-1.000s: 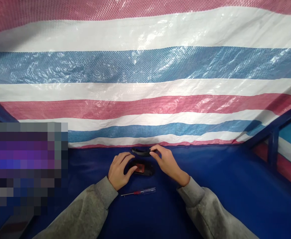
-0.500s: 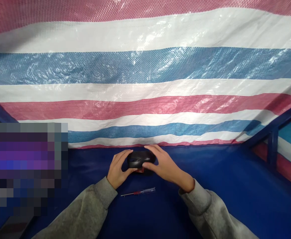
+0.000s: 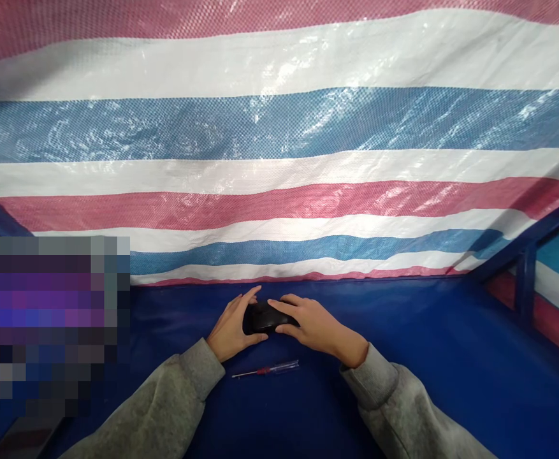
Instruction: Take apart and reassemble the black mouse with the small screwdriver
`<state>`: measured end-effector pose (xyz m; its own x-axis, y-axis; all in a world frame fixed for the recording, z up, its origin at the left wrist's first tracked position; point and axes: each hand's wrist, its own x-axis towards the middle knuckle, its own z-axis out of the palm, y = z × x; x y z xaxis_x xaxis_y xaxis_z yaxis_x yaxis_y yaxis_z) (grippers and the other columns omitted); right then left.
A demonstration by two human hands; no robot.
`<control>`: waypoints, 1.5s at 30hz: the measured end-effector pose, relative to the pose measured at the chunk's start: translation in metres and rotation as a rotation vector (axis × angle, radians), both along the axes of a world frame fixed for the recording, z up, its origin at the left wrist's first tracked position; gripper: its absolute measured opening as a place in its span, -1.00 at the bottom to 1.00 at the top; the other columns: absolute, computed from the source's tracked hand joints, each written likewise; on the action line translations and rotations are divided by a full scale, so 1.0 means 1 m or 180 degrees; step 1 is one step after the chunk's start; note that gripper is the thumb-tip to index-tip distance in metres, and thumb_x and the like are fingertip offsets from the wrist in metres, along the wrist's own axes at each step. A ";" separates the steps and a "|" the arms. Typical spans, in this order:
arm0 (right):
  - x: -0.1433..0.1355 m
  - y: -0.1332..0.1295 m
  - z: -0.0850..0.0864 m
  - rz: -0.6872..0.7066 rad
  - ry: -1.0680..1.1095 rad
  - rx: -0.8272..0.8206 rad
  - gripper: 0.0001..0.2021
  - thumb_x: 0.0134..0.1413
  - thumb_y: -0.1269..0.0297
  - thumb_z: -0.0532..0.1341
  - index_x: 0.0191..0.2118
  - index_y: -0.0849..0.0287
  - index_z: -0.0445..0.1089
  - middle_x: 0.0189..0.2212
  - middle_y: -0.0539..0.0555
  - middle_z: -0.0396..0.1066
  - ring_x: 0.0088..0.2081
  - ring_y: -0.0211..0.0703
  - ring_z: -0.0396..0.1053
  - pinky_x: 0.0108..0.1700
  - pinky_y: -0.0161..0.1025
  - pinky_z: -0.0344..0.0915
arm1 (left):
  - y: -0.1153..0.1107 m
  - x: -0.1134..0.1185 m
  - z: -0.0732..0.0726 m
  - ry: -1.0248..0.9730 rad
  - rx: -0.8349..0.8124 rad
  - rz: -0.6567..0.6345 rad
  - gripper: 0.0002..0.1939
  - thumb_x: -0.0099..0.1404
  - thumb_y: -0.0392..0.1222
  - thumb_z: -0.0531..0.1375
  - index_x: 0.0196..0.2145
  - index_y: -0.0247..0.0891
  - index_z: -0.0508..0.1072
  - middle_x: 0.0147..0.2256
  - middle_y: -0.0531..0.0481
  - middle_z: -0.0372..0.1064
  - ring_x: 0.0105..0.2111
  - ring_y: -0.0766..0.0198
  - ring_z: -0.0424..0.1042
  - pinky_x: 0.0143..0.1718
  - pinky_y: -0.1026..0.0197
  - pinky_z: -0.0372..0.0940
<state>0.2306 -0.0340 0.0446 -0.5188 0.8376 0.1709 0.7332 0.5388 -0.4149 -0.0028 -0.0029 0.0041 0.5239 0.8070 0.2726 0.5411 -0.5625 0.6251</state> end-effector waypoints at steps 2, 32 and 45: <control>-0.001 0.000 -0.005 0.0019 0.0010 0.0000 -0.49 0.20 0.10 0.15 0.26 -0.06 0.18 0.13 0.16 0.32 0.03 0.00 0.39 0.06 -0.05 0.32 | 0.000 0.000 -0.001 -0.0016 0.0052 0.0010 0.05 -0.04 -0.17 0.44 0.29 -0.09 -0.03 -0.08 -0.07 0.36 0.02 0.01 0.36 0.20 -0.25 0.04; -0.003 0.001 -0.007 -0.0148 0.0109 -0.0120 -0.40 0.05 0.44 0.18 0.25 0.12 0.18 0.13 0.20 0.30 0.09 0.00 0.32 0.13 -0.05 0.26 | -0.001 0.000 0.000 0.0005 0.0577 0.0185 -0.39 0.22 0.01 0.26 0.17 -0.15 0.20 -0.17 -0.03 0.47 -0.04 0.10 0.42 0.21 -0.16 0.06; -0.015 -0.016 0.026 -0.0379 -0.0784 -0.0593 -0.78 0.05 0.06 0.25 -0.37 0.11 0.45 -0.42 0.03 0.47 -0.39 -0.13 0.40 -0.35 -0.25 0.19 | 0.000 -0.003 0.000 0.0039 0.0660 -0.0250 -0.61 0.32 -0.04 0.19 0.09 -0.08 0.38 0.03 -0.08 0.33 0.02 0.07 0.33 0.07 -0.02 0.22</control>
<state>0.2160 -0.0499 0.0703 -0.4221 0.9000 -0.1093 0.8770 0.3748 -0.3005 -0.0054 -0.0029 0.0045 0.5872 0.6908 0.4219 0.4974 -0.7191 0.4853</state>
